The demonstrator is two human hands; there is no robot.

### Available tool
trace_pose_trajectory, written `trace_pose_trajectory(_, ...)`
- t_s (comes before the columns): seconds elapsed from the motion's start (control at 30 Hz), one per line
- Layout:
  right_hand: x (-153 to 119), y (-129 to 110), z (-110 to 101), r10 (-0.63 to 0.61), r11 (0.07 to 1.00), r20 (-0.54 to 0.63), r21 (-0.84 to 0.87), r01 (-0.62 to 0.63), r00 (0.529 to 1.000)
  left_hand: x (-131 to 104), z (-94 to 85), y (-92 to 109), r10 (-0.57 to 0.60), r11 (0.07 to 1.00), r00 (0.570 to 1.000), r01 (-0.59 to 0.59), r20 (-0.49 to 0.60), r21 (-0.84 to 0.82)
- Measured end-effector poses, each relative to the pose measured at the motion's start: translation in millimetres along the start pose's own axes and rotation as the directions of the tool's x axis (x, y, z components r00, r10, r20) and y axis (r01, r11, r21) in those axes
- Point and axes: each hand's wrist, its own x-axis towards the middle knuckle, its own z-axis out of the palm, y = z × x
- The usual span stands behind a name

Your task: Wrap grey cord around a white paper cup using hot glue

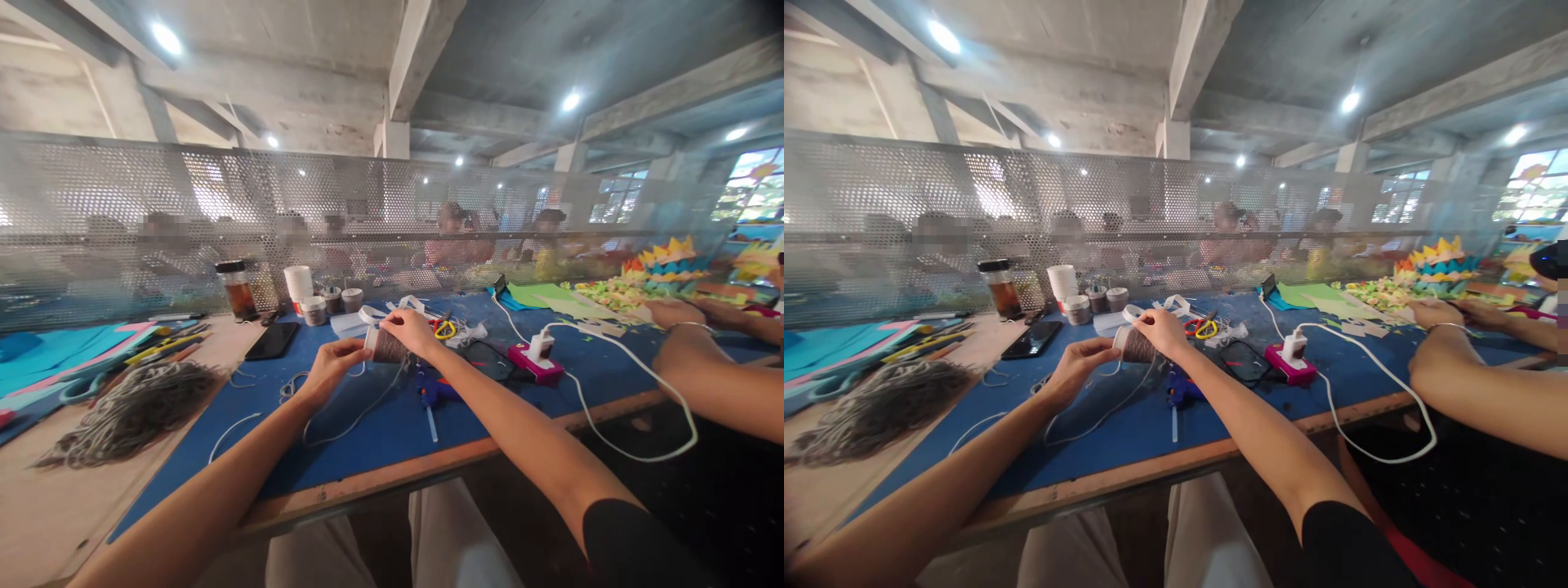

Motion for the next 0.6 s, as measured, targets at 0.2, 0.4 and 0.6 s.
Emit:
trace_pose_trajectory(0.2,2.1,4.4,2.9,0.011,0.997,0.040,0.077,-0.014,0.999,-0.8,0.1,0.0,0.008,1.000,1.000,-0.008,0.025,0.006)
trace_pose_trajectory(0.4,3.5,8.7,5.8,0.011,0.989,0.061,0.146,-0.020,0.998,-1.7,0.0,2.1,0.007,1.000,0.999,-0.008,0.033,0.016)
trace_pose_trajectory(0.6,3.8,11.1,7.4,0.020,0.985,0.072,0.167,-0.032,0.997,-2.6,0.4,4.3,0.008,1.000,0.999,-0.009,0.053,0.012)
